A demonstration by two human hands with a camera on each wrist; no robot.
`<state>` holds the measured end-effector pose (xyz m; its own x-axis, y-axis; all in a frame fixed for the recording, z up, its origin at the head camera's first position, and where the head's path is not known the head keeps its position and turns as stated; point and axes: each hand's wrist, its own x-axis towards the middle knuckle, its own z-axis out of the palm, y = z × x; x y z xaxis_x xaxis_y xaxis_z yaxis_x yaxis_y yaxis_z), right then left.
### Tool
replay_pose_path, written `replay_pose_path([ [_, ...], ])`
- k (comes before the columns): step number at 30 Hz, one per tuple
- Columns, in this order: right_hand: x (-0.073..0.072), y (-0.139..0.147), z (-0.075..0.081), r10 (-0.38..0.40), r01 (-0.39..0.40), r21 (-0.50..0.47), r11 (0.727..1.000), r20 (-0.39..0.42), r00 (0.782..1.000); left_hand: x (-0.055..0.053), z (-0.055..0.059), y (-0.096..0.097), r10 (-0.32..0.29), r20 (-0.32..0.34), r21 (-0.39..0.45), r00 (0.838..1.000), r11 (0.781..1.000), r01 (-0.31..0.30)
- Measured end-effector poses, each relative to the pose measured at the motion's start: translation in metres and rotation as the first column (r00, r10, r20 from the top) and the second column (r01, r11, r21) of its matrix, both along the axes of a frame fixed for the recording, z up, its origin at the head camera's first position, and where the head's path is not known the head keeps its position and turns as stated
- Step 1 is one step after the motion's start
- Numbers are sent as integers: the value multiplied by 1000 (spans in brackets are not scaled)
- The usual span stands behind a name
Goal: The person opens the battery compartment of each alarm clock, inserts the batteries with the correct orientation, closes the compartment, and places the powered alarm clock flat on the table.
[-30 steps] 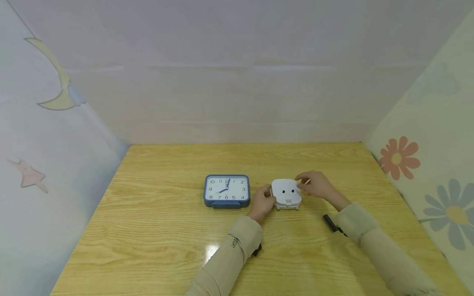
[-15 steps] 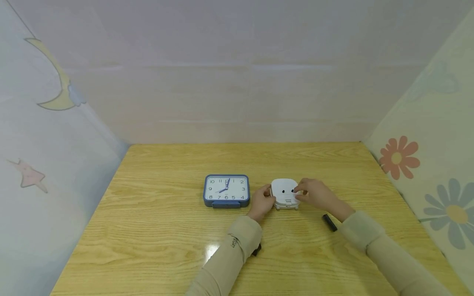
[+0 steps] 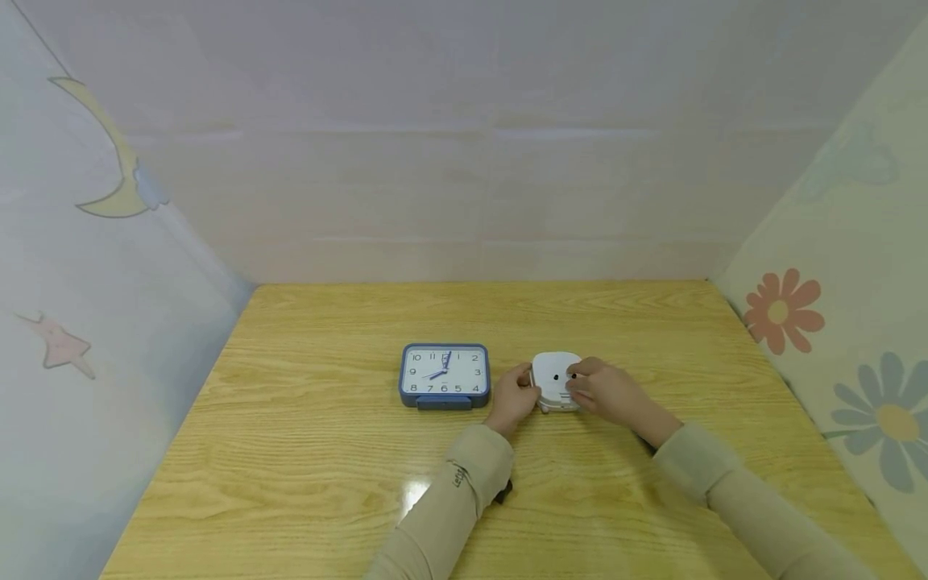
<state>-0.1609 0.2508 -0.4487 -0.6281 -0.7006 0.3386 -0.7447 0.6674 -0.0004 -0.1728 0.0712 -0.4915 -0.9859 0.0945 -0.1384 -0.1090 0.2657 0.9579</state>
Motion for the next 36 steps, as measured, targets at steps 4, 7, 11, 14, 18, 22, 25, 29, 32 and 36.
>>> replay_pose_path([
  [4,0,-2,-2,-1,1,38,999,3,1000,0,0,0,6,-12,1,1000,1000,-6],
  [7,1,-3,-3,-30,27,76,997,44,999,1,1,0,2,-10,1,1000,1000,-2],
  [11,1,-5,-3,-59,51,107,993,72,996,1,2,0,-1,6,3,1000,1000,1],
  [14,1,-6,-4,-63,55,134,989,56,996,1,3,1,3,14,6,1000,1000,-3],
  [18,1,-7,-6,-57,54,167,985,16,998,1,3,1,6,10,3,1000,1000,-6],
  [22,1,-8,-9,-29,35,177,984,-38,999,1,2,1,9,-2,8,1000,1000,-9],
  [25,1,-7,-11,15,1,191,981,-81,997,1,1,1,10,-1,13,1000,1000,-10],
  [29,0,-6,-13,80,-49,217,975,-136,987,1,1,1,7,5,11,1000,1000,-7],
  [32,-1,-4,-14,114,-70,244,967,-171,979,1,1,1,7,8,7,1000,1000,-7],
  [36,0,-4,-14,133,-72,285,956,-200,971,1,0,2,7,2,2,1000,1000,-7],
])
